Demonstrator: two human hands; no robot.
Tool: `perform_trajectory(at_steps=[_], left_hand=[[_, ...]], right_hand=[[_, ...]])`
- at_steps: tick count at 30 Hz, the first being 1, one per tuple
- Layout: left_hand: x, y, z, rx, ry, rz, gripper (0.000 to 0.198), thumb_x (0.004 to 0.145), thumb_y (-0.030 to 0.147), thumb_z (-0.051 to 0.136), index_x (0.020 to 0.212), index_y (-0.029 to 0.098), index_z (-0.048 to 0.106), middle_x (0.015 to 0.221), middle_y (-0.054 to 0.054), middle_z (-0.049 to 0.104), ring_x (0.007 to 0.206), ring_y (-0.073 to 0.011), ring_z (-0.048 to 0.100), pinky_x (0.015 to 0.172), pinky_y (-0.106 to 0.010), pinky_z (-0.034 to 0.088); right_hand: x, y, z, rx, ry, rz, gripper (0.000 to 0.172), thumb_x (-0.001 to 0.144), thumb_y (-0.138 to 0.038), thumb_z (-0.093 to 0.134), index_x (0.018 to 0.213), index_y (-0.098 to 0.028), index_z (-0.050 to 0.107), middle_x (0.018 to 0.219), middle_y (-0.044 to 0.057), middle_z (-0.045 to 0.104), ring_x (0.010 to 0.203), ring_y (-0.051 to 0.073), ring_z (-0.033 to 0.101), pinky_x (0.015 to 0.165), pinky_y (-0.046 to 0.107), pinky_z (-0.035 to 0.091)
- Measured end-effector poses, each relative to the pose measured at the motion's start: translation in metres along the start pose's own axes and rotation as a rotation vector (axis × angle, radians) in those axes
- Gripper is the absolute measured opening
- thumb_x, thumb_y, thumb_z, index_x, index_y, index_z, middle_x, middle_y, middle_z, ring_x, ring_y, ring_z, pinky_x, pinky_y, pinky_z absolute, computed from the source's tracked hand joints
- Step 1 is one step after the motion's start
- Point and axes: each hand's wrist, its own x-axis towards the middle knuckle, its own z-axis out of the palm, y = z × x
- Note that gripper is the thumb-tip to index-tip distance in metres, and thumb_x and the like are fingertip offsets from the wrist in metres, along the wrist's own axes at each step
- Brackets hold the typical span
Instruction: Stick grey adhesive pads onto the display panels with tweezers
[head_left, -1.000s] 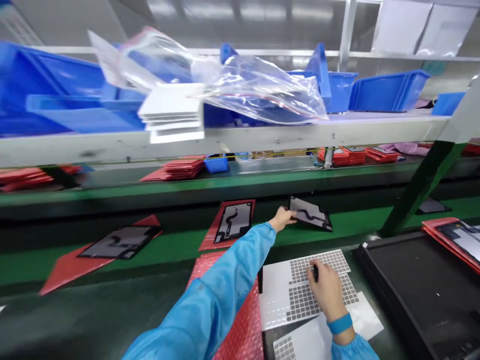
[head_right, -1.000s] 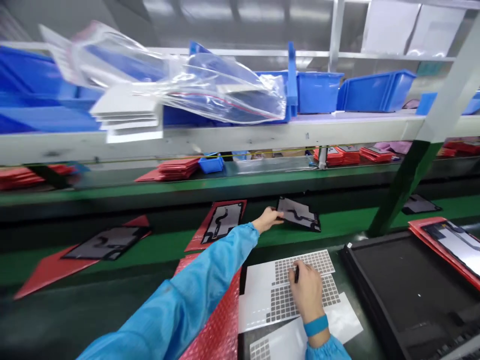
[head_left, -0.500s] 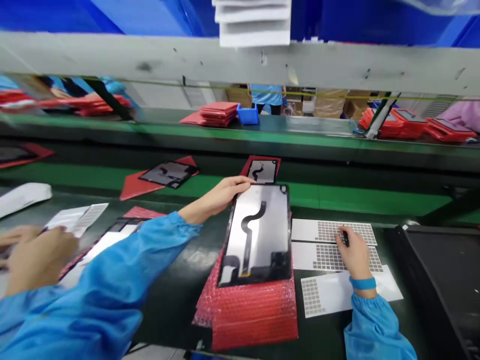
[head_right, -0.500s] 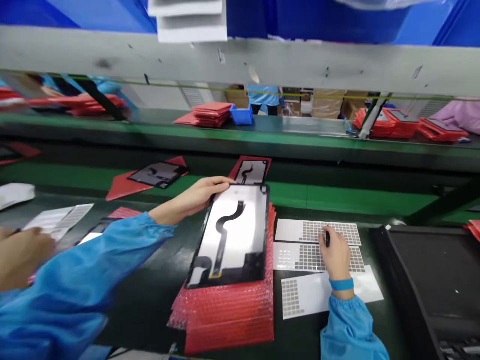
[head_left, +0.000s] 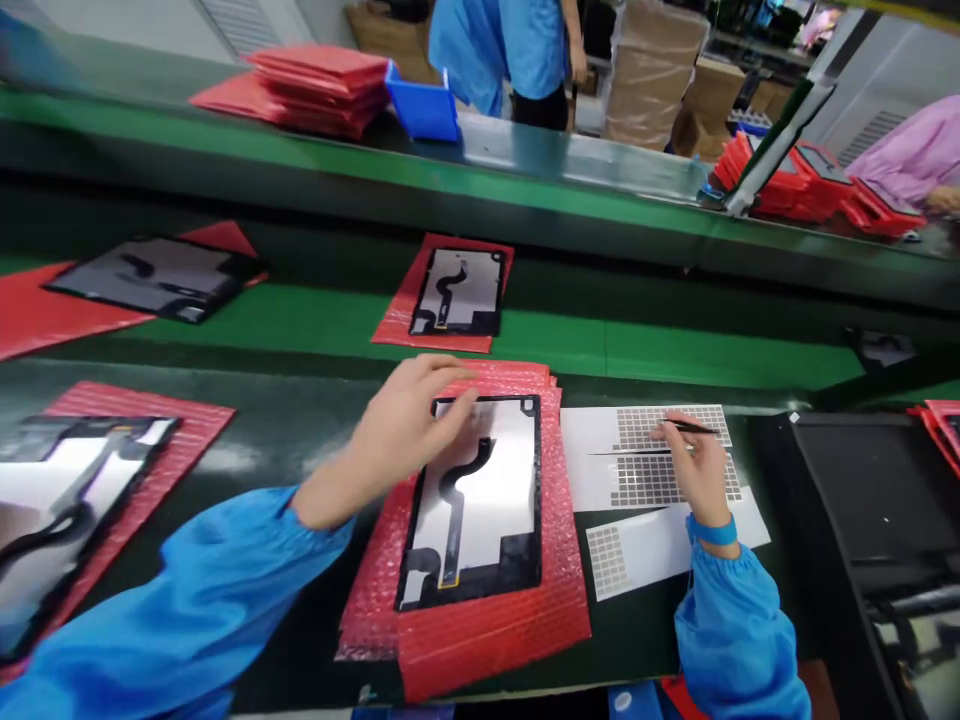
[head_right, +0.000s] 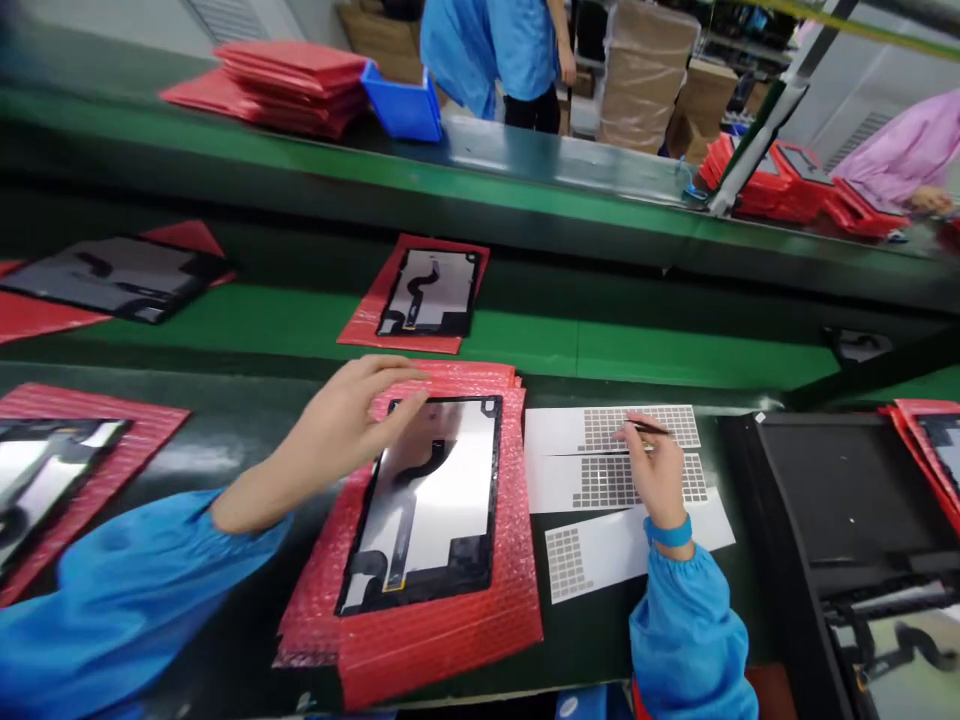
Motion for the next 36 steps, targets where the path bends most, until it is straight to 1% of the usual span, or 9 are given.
perform_trajectory(at_steps=[3,5,8,10,12,24,28,31,36], left_hand=[[-0.018,0.046,0.037,0.064,-0.231,0.365,0.04,0.106,0.041,0.045,0.127,0.016,0.069,0.134,-0.013,0.069,0.126,-0.0261,0.064,0.112,-0.044,0.051],[-0.032,0.07,0.073,0.137,-0.376,0.506,0.051,0.106,0.045,0.048,0.142,0.013,0.061,0.151,-0.019,0.06,0.14,-0.0327,0.057,0.117,-0.049,0.047],[-0.046,0.086,0.119,0.261,-0.486,0.5,0.076,0.099,0.057,0.059,0.155,0.007,0.049,0.167,-0.028,0.038,0.154,-0.0466,0.039,0.123,-0.061,0.037],[-0.052,0.085,0.136,0.309,-0.512,0.443,0.08,0.098,0.061,0.058,0.155,0.006,0.049,0.169,-0.03,0.033,0.156,-0.0492,0.034,0.123,-0.063,0.034],[-0.054,0.081,0.142,0.342,-0.522,0.419,0.079,0.099,0.062,0.056,0.154,0.007,0.051,0.17,-0.029,0.032,0.157,-0.0481,0.032,0.125,-0.062,0.032],[-0.053,0.08,0.139,0.307,-0.558,0.387,0.08,0.097,0.057,0.062,0.157,0.006,0.049,0.172,-0.028,0.028,0.158,-0.0478,0.03,0.127,-0.062,0.028],[-0.055,0.081,0.138,0.304,-0.603,0.375,0.082,0.098,0.056,0.06,0.159,0.003,0.046,0.172,-0.03,0.024,0.159,-0.05,0.027,0.127,-0.064,0.028],[-0.059,0.074,0.15,0.289,-0.61,0.353,0.086,0.096,0.062,0.056,0.161,0.007,0.044,0.172,-0.027,0.024,0.159,-0.0494,0.026,0.126,-0.066,0.029],[-0.047,0.051,0.187,0.308,-0.634,0.347,0.095,0.089,0.073,0.058,0.164,0.015,0.043,0.171,-0.025,0.027,0.159,-0.0479,0.028,0.125,-0.067,0.032]], right_hand=[[0.01,-0.009,0.006,0.192,-0.208,0.136,0.043,0.1,-0.058,0.064,0.113,-0.019,0.074,0.076,0.005,0.076,0.068,0.022,0.074,0.066,0.035,0.059],[0.016,-0.009,0.011,0.229,-0.303,0.183,0.047,0.097,-0.062,0.067,0.109,-0.018,0.074,0.073,0.003,0.074,0.058,0.018,0.069,0.052,0.029,0.053],[0.019,-0.002,0.017,0.272,-0.365,0.227,0.052,0.095,-0.066,0.067,0.107,-0.016,0.072,0.076,0.005,0.074,0.059,0.018,0.071,0.047,0.027,0.053],[0.016,0.004,0.02,0.289,-0.388,0.249,0.052,0.095,-0.066,0.067,0.108,-0.016,0.071,0.079,0.006,0.076,0.063,0.02,0.074,0.05,0.028,0.057],[0.013,0.008,0.021,0.272,-0.401,0.251,0.051,0.096,-0.065,0.067,0.109,-0.016,0.071,0.079,0.007,0.077,0.066,0.021,0.076,0.053,0.029,0.059],[0.012,0.008,0.024,0.19,-0.44,0.248,0.046,0.096,-0.064,0.068,0.107,-0.019,0.073,0.079,0.006,0.079,0.065,0.02,0.074,0.057,0.03,0.058],[0.009,0.005,0.027,0.179,-0.412,0.25,0.049,0.093,-0.067,0.069,0.102,-0.019,0.071,0.077,0.006,0.077,0.063,0.02,0.071,0.056,0.03,0.056],[0.004,0.01,0.03,0.173,-0.382,0.246,0.052,0.094,-0.071,0.066,0.093,-0.019,0.07,0.07,0.004,0.074,0.058,0.019,0.068,0.055,0.03,0.053],[0.011,0.029,0.042,0.224,-0.357,0.222,0.062,0.089,-0.08,0.065,0.096,-0.019,0.07,0.073,0.006,0.075,0.056,0.021,0.07,0.048,0.028,0.05]])
